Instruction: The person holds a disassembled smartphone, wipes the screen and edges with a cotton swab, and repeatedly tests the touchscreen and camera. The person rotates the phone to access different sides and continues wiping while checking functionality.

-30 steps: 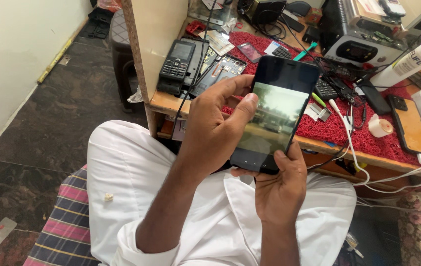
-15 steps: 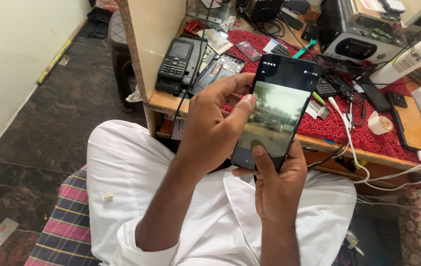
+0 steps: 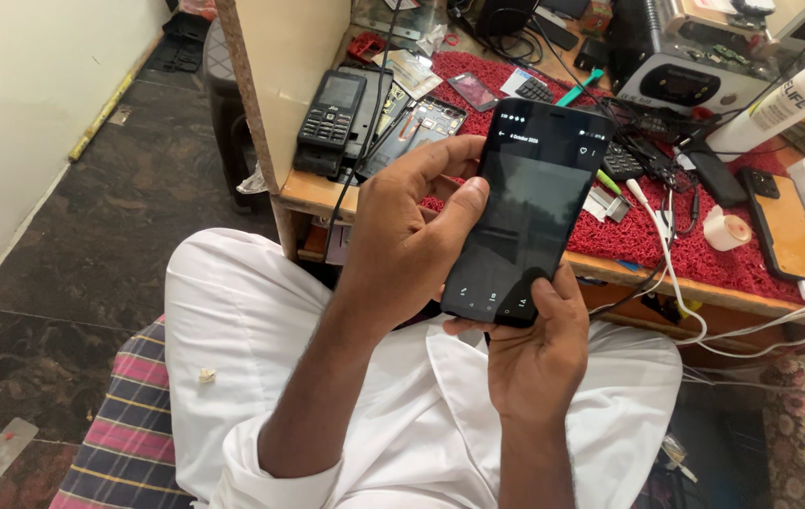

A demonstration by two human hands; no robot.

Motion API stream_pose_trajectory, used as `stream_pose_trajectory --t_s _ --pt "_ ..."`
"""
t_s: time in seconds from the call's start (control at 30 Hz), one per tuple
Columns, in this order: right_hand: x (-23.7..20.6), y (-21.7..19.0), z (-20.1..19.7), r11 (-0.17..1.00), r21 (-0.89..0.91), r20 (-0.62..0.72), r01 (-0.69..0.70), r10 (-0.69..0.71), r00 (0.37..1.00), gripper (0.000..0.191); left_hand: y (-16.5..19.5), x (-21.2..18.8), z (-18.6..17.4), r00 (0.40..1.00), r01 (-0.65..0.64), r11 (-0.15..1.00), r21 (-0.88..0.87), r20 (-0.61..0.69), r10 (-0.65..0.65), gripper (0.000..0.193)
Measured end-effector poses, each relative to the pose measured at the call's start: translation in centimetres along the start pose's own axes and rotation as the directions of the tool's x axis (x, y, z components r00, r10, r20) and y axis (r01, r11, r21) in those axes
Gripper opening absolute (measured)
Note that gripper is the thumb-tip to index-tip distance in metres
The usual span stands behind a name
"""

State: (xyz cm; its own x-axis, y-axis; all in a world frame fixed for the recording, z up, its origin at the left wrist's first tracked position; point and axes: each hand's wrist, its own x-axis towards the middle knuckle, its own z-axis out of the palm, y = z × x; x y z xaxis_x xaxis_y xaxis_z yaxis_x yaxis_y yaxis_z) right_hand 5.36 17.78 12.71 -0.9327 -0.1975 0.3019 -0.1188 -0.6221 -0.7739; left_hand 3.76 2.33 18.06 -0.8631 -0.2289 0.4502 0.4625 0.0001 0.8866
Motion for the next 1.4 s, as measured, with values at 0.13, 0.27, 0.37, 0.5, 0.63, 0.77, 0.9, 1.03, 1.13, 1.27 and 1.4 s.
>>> stream_pose_trajectory --t_s 0.13,0.27,0.37,0.5,0.63,0.77,0.9,1.03,1.13,1.27,1.4 --pt "-0.1 0.1 -0.1 1.0 -0.015 0.018 0.013 -0.012 1.0 0.046 -0.1 -0.1 -0.1 0.999 0.031 0.999 -0.019 0.011 -0.031 0.034" --pt "-0.1 0.1 0.0 1.0 0.008 0.022 0.011 -0.011 1.0 0.045 0.0 0.0 -0.2 1.0 0.026 1.0 -0.015 0.017 -0.026 0.034" --pt "-0.1 0.1 0.1 1.0 -0.006 0.005 0.007 -0.007 1.0 0.042 0.1 -0.1 -0.3 1.0 0.014 0.999 -0.033 0.024 -0.013 0.033" --pt "0.2 0.4 0.4 0.981 -0.192 -0.062 0.005 -0.018 0.998 0.032 0.3 -0.1 -0.2 0.999 0.026 0.999 -0.03 0.021 -0.025 0.033" --pt "0.2 0.4 0.6 0.962 -0.272 -0.09 -0.002 -0.023 0.996 0.029 0.3 -0.1 -0.3 0.999 0.03 0.999 -0.029 0.019 -0.03 0.032" --pt "0.2 -0.1 0.7 1.0 -0.019 -0.03 -0.01 0.01 0.999 0.038 0.3 -0.1 -0.3 0.999 0.028 0.999 -0.039 0.022 -0.028 0.032" --pt "0.2 -0.4 0.8 0.998 0.062 -0.005 -0.011 0.011 1.0 0.041 0.3 -0.1 -0.3 1.0 0.02 0.999 -0.039 0.023 -0.019 0.032" --pt "0.3 0.0 0.9 0.999 -0.044 -0.057 -0.008 0.005 0.998 0.034 0.4 -0.2 -0.2 0.999 0.032 0.999 -0.041 0.022 -0.031 0.032" --pt "0.4 0.4 0.9 0.976 -0.216 -0.104 0.017 -0.04 0.994 0.026 0.4 -0.3 -0.2 0.999 0.03 0.998 -0.056 0.023 -0.029 0.032" --pt "0.2 0.5 0.9 0.979 -0.198 -0.061 0.038 -0.051 0.997 0.027 0.4 -0.3 -0.2 1.0 0.011 0.999 -0.035 0.02 -0.01 0.033" --pt "0.3 0.4 1.0 0.985 -0.17 -0.067 0.033 -0.045 0.997 0.027 0.3 -0.2 -0.2 1.0 0.02 0.999 -0.045 0.016 -0.019 0.032"
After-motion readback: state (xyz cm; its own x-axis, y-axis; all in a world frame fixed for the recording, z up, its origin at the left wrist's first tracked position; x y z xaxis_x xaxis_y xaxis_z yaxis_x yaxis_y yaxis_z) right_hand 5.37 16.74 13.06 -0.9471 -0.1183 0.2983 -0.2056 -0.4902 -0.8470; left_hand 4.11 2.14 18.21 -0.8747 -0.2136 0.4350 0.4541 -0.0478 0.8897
